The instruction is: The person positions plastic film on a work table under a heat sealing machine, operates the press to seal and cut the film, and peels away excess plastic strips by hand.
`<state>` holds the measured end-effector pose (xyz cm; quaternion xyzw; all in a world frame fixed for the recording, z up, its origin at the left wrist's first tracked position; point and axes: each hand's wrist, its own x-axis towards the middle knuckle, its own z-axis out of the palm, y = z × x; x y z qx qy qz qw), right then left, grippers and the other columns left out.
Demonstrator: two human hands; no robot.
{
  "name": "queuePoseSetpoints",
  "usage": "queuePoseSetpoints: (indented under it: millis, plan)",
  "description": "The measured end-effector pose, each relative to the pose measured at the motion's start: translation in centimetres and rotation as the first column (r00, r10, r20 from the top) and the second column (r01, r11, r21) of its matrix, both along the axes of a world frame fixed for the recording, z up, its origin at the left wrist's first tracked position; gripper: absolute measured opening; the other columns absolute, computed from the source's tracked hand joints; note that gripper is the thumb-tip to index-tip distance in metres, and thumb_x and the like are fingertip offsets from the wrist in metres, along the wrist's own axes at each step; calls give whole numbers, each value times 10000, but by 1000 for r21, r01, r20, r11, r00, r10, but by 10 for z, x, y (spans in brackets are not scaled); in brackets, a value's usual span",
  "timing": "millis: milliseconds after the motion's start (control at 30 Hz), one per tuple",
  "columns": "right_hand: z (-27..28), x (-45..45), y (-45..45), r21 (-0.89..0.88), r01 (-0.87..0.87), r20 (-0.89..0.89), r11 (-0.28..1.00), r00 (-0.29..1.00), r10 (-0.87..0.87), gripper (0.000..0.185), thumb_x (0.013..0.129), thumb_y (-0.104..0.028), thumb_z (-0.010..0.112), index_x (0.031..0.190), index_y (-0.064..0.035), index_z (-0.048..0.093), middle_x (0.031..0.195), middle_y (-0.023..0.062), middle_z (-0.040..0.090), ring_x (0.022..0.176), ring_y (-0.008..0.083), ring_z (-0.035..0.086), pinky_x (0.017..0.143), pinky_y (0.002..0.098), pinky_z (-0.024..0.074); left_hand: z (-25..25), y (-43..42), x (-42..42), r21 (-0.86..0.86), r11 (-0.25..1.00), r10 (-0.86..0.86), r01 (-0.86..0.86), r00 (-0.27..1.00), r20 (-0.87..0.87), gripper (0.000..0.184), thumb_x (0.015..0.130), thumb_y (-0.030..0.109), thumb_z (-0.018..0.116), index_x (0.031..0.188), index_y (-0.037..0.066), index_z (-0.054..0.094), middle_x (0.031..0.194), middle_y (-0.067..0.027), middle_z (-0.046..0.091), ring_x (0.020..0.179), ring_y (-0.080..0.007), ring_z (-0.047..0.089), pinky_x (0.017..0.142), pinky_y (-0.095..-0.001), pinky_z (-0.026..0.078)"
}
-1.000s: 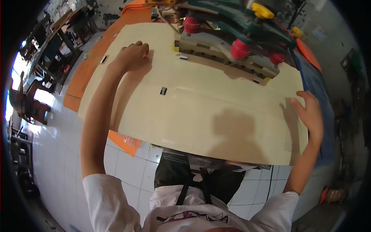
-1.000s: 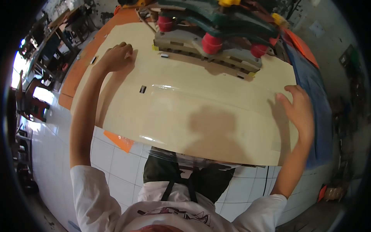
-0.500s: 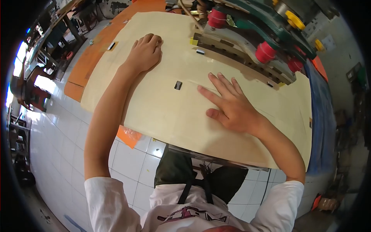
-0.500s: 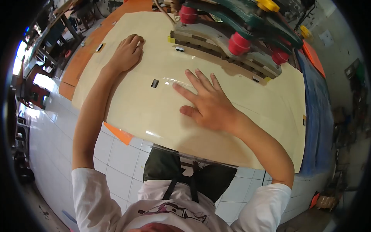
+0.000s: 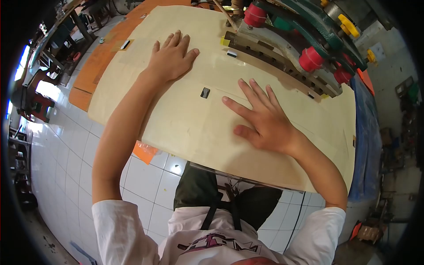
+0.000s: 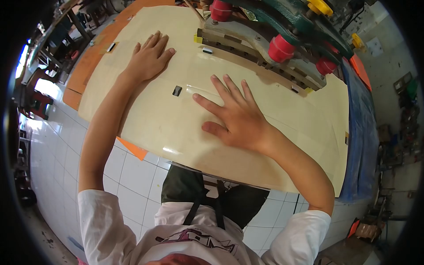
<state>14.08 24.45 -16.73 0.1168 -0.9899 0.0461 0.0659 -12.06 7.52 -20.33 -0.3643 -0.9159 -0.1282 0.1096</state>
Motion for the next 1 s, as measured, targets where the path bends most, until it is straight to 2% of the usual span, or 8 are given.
queuePoseSetpoints:
  millis: [300, 367, 600, 667, 767, 867, 933, 1000]
  plan:
    - [-2, -9, -2, -1, -7, -3, 1000, 1000, 7, 625, 960, -592, 500, 1493, -268, 465, 1571, 259, 292, 1446, 500, 260, 1139, 684, 185, 2, -4, -8, -64, 997, 41, -41, 999, -4, 661, 1020, 523, 372, 1517, 88, 384, 1618, -180, 272, 1507, -340, 234, 1193, -583, 181]
    - [-3, -10, -2, 2, -7, -2, 1000, 1000, 7, 625, 959, -592, 501, 1491, -266, 468, 1570, 259, 294, 1444, 501, 263, 1137, 685, 186, 2, -5, -10, -64, 998, 28, -28, 1000, -5, 685, 1010, 510, 360, 1515, 47, 362, 1610, -206, 274, 1501, -347, 248, 1181, -607, 186]
    - [-1, -13, -3, -4, -19, -8, 1000, 1000, 19, 620, 961, -593, 495, 1489, -269, 470, 1567, 258, 302, 1439, 502, 272, 1135, 684, 191, 2, -6, -5, -11, 1000, 27, -27, 998, -50, 648, 1009, 491, 421, 1485, 50, 415, 1592, -214, 307, 1491, -369, 260, 1184, -599, 186]
    - [-2, -13, -2, -6, -14, -7, 1000, 1000, 14, 621, 963, -596, 489, 1491, -271, 467, 1570, 258, 298, 1442, 500, 268, 1139, 682, 184, 0, -5, 3, 120, 990, -58, 74, 989, -138, 645, 1001, 470, 442, 1435, -7, 448, 1565, -240, 343, 1481, -381, 278, 1185, -597, 185]
    - [-1, -13, -1, -15, -8, 2, 1000, 1000, 8, 617, 967, -605, 472, 1492, -280, 466, 1580, 256, 282, 1449, 499, 254, 1147, 678, 166, 3, 4, 23, 73, 977, -194, 199, 979, -63, 655, 996, 458, 452, 1420, -41, 450, 1547, -256, 363, 1476, -380, 287, 1193, -576, 182]
    - [1, -11, 0, 5, -11, 24, 1000, 1000, 11, 656, 972, -609, 455, 1517, -246, 428, 1583, 258, 279, 1460, 486, 242, 1163, 655, 153, 4, 11, 34, 59, 978, -198, 199, 980, -12, 677, 1006, 471, 433, 1471, -21, 407, 1564, -234, 350, 1487, -363, 272, 1207, -537, 180]
    - [0, -11, 2, -121, 14, 17, 993, 1000, -12, 684, 979, -585, 464, 1531, -187, 394, 1582, 261, 283, 1466, 470, 244, 1175, 631, 157, 2, 13, 33, 35, 978, -206, 207, 978, -23, 683, 1010, 477, 425, 1483, -14, 395, 1568, -224, 349, 1491, -355, 265, 1209, -528, 179]
    - [1, -7, 12, -117, 43, 21, 992, 999, -41, 685, 983, -566, 472, 1531, -163, 385, 1582, 256, 287, 1466, 460, 253, 1177, 619, 167, 2, 13, 32, 0, 983, -185, 185, 983, -8, 690, 1015, 488, 414, 1500, -1, 378, 1584, -198, 337, 1501, -339, 249, 1214, -515, 169]
